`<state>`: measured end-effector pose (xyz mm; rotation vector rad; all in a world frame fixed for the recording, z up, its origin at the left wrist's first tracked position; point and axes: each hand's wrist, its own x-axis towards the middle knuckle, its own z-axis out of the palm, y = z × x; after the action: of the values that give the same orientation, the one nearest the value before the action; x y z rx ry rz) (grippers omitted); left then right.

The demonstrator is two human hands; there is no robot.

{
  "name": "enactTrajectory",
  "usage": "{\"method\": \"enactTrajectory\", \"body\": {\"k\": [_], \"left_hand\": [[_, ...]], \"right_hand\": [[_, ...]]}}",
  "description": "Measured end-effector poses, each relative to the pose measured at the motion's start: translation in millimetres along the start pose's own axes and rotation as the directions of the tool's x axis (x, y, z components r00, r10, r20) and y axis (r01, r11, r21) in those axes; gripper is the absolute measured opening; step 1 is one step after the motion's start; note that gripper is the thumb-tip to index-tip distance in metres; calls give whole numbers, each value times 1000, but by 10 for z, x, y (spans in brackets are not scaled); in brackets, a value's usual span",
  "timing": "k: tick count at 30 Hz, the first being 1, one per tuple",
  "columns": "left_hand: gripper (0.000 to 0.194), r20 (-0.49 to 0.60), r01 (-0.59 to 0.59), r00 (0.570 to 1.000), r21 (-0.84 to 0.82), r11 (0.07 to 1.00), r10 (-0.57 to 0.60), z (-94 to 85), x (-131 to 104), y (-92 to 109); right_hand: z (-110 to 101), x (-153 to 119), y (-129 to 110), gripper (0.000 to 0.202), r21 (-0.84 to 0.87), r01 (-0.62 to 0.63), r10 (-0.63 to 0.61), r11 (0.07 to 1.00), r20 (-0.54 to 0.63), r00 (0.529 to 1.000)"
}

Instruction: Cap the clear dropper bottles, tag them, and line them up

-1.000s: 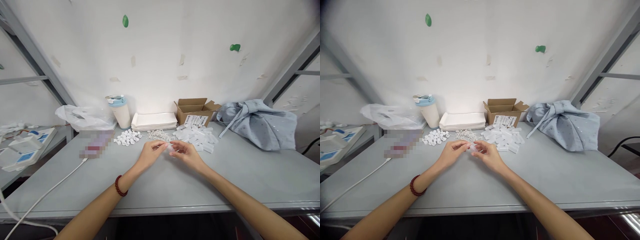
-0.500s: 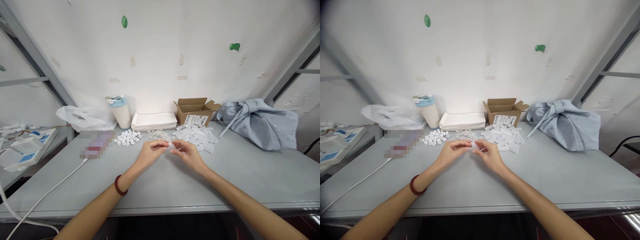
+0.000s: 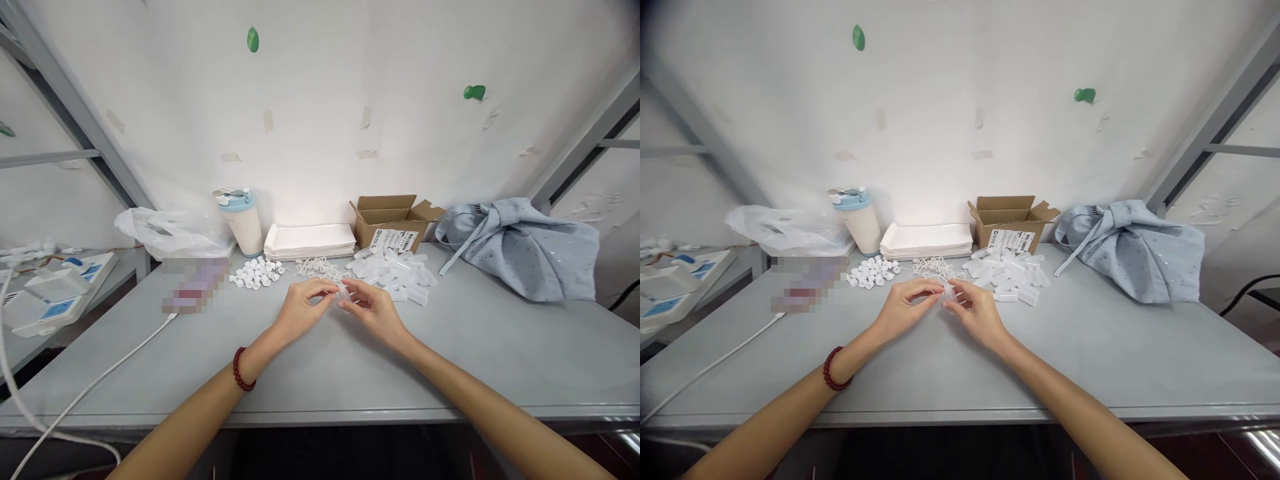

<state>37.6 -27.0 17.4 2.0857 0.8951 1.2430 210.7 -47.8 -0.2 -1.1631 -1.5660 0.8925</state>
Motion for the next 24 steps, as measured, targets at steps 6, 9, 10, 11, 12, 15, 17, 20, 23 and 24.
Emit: {"method": "enactTrajectory", "body": {"k": [6,9,10,11,12,15,17,20,23,24], "left_hand": [[28,79,-123,991,177,977,110,-14,-37,-2],[37,167,-257,961,245,935,221,-18,-62,-27],[39,191,-294,949,260,920,250,-19,-67,-30],[40,205,-322,940,275,906,272,-19,-69,-29],[40,213,-342,934,290,894,288,-19,-70,-26],[35,221,-371,924,325,870,311,-10,-68,-7],[32,219,-375,923,326,867,317,0,-66,3],[32,199,-352,932,319,880,301,15,-67,0],[35,167,-318,946,304,898,278,23,-71,-24],[36,160,-315,947,294,902,278,25,-72,-34]], "right_hand": [[8,-6,-60,37,120,-116,117,986,-3,993],[-3,1,-70,38,172,-135,141,976,-26,990],[-7,5,-68,38,191,-141,148,972,-27,989],[-11,10,-65,38,207,-149,157,967,-25,987],[-13,15,-62,38,222,-156,166,962,-25,986],[-16,28,-64,37,255,-163,177,953,-33,984],[-15,33,-74,38,273,-159,176,949,-36,984],[-10,34,-85,42,290,-162,175,943,-19,984],[-2,28,-83,41,288,-158,165,945,1,986],[1,25,-80,39,284,-157,163,946,3,987]]}}
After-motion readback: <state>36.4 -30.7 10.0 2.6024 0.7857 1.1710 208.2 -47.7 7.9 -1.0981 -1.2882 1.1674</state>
